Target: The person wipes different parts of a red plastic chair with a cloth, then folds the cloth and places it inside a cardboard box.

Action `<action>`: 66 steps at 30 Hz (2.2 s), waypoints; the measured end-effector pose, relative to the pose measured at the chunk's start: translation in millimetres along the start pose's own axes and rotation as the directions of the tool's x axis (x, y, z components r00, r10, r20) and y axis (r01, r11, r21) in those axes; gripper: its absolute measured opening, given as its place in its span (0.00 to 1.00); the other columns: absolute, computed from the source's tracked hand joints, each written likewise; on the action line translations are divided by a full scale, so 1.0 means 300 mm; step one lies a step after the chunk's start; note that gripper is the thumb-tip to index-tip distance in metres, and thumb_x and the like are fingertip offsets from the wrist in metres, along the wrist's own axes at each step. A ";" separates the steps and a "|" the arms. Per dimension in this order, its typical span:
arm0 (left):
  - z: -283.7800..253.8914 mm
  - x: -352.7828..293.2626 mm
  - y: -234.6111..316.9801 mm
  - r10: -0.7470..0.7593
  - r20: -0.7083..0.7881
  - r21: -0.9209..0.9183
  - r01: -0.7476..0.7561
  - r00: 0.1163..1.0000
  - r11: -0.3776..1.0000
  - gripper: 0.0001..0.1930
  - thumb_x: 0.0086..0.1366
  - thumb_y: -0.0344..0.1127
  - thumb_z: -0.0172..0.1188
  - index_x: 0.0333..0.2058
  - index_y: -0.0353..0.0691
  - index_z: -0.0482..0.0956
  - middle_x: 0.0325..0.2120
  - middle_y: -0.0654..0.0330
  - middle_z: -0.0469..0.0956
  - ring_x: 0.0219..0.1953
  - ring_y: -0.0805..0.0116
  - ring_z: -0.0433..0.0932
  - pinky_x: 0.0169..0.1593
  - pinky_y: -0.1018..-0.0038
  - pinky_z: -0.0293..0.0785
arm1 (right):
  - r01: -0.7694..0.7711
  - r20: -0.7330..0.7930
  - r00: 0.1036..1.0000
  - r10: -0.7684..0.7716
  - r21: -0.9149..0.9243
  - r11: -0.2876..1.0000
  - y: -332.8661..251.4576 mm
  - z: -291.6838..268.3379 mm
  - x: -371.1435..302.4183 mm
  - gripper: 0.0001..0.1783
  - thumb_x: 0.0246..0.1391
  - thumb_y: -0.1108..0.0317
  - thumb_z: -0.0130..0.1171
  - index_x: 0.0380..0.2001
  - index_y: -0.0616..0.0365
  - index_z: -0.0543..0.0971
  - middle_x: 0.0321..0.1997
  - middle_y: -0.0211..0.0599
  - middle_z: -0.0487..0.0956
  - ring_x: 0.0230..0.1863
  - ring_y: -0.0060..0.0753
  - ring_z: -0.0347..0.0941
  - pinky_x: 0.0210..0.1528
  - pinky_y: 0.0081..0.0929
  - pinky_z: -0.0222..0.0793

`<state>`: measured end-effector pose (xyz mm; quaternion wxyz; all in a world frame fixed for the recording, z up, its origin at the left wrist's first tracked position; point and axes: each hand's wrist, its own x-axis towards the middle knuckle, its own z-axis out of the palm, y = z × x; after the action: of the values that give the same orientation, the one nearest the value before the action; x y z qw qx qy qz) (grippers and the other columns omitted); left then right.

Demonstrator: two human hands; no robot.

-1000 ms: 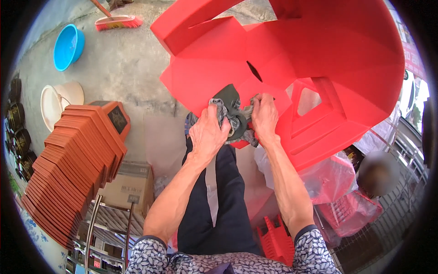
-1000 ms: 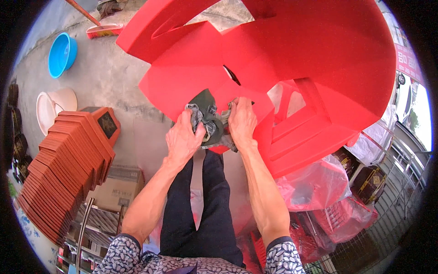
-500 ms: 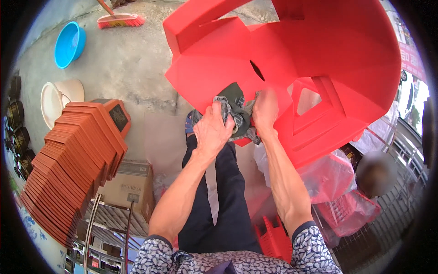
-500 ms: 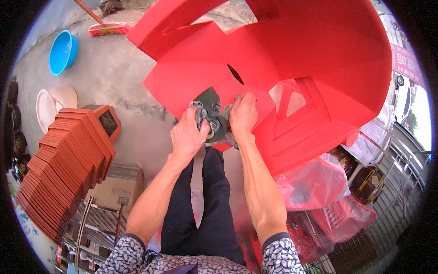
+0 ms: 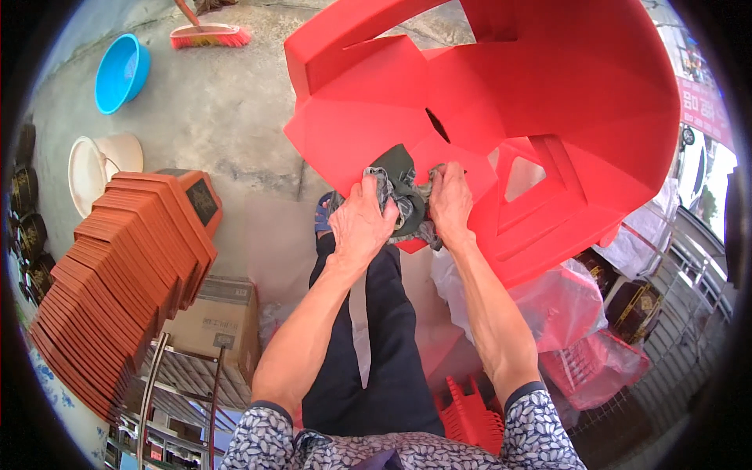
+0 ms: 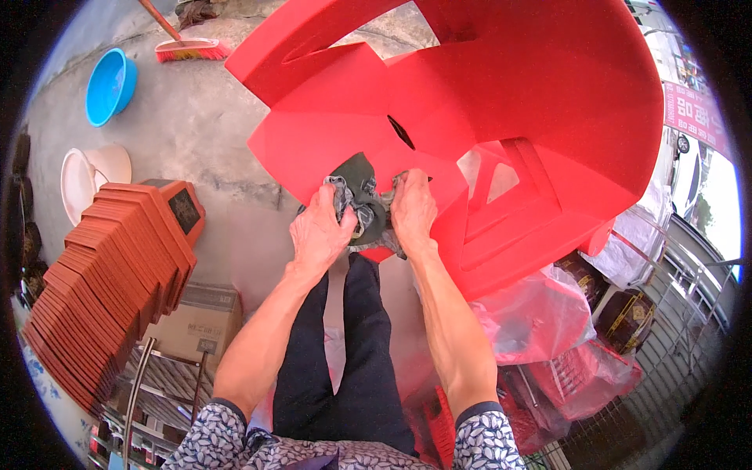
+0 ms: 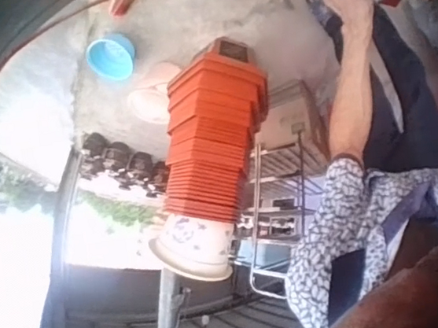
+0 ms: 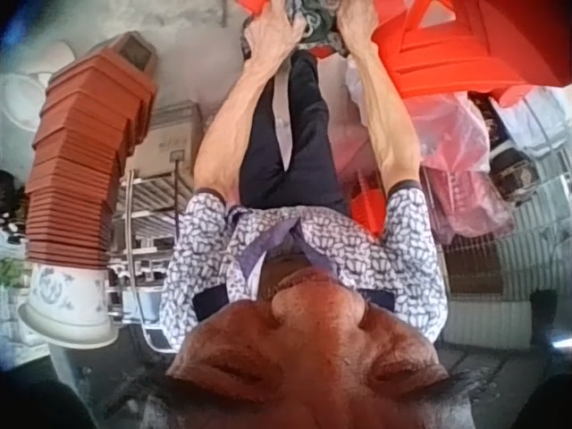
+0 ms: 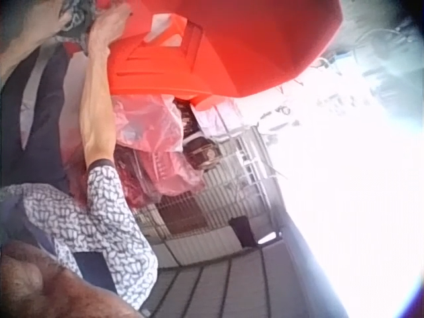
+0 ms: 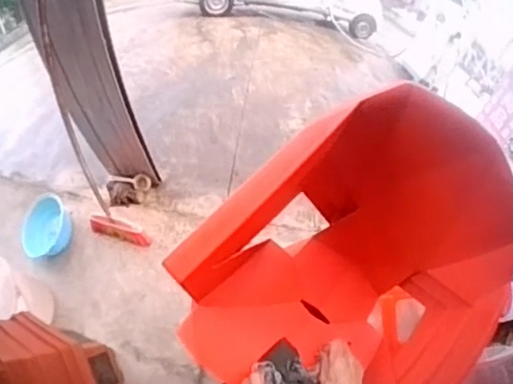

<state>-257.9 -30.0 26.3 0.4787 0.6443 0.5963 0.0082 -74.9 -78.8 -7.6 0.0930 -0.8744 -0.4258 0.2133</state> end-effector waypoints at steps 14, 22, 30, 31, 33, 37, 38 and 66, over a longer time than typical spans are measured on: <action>0.012 0.013 -0.019 0.097 -0.077 0.010 -0.096 0.992 0.995 0.22 0.63 0.42 0.60 0.50 0.36 0.69 0.40 0.43 0.81 0.38 0.36 0.81 0.41 0.47 0.76 | 0.070 0.026 0.997 -0.072 0.047 0.996 0.020 -0.018 -0.076 0.06 0.66 0.70 0.51 0.39 0.62 0.71 0.39 0.58 0.77 0.41 0.68 0.75 0.40 0.55 0.70; 0.020 0.021 -0.015 0.132 -0.136 0.037 -0.129 0.982 0.991 0.21 0.63 0.42 0.59 0.50 0.37 0.69 0.39 0.42 0.81 0.37 0.35 0.81 0.40 0.47 0.76 | 0.167 0.012 0.986 -0.167 -0.004 0.986 0.029 -0.014 -0.010 0.05 0.65 0.71 0.51 0.38 0.63 0.69 0.38 0.60 0.75 0.40 0.68 0.73 0.38 0.57 0.68; 0.020 0.009 -0.011 0.098 -0.069 0.040 -0.095 0.993 0.995 0.21 0.63 0.43 0.59 0.50 0.37 0.69 0.39 0.41 0.81 0.37 0.35 0.81 0.40 0.46 0.76 | 0.173 -0.045 0.984 -0.172 0.017 0.985 -0.017 -0.020 0.067 0.06 0.64 0.70 0.51 0.39 0.63 0.70 0.36 0.58 0.74 0.39 0.67 0.74 0.39 0.57 0.68; 0.021 0.010 -0.006 0.102 -0.084 0.039 -0.099 0.991 0.994 0.21 0.62 0.42 0.59 0.50 0.37 0.69 0.39 0.41 0.81 0.37 0.35 0.81 0.40 0.46 0.76 | 0.206 -0.081 0.976 -0.201 0.059 0.977 0.015 -0.006 0.049 0.06 0.64 0.70 0.51 0.39 0.62 0.70 0.36 0.58 0.74 0.39 0.67 0.74 0.39 0.58 0.68; 0.013 0.028 -0.018 0.099 -0.092 0.040 -0.095 0.991 0.995 0.22 0.62 0.42 0.60 0.50 0.37 0.69 0.39 0.41 0.81 0.37 0.35 0.81 0.40 0.46 0.76 | 0.159 -0.038 0.987 -0.158 0.007 0.987 0.020 -0.004 -0.011 0.06 0.65 0.70 0.51 0.39 0.62 0.70 0.38 0.58 0.74 0.40 0.67 0.74 0.39 0.58 0.68; 0.011 0.020 -0.004 0.113 -0.085 0.019 -0.112 0.990 0.994 0.22 0.62 0.41 0.60 0.50 0.37 0.68 0.40 0.41 0.80 0.37 0.35 0.81 0.39 0.46 0.76 | 0.137 -0.034 0.990 -0.136 0.027 0.990 0.007 -0.015 0.032 0.07 0.65 0.69 0.51 0.40 0.62 0.70 0.38 0.59 0.74 0.40 0.68 0.73 0.39 0.58 0.67; 0.021 0.005 -0.005 0.124 -0.105 0.007 -0.124 0.987 0.992 0.22 0.62 0.41 0.60 0.50 0.37 0.68 0.39 0.41 0.80 0.37 0.35 0.81 0.39 0.47 0.76 | 0.133 -0.030 0.991 -0.132 0.023 0.991 0.006 -0.017 0.058 0.07 0.65 0.69 0.51 0.40 0.62 0.70 0.38 0.59 0.74 0.40 0.68 0.73 0.39 0.58 0.67; 0.038 0.022 -0.013 0.113 -0.145 0.069 -0.104 0.983 0.992 0.22 0.61 0.41 0.62 0.49 0.37 0.70 0.37 0.43 0.81 0.34 0.36 0.81 0.38 0.49 0.78 | 0.236 0.029 0.972 -0.234 -0.072 0.969 0.032 0.003 0.020 0.04 0.65 0.71 0.47 0.37 0.61 0.69 0.37 0.57 0.74 0.39 0.65 0.74 0.38 0.59 0.69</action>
<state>-252.4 -32.6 13.9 0.4119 0.6878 0.5942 0.0639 -65.2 -80.1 -13.3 0.0805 -0.8185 -0.5350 0.1935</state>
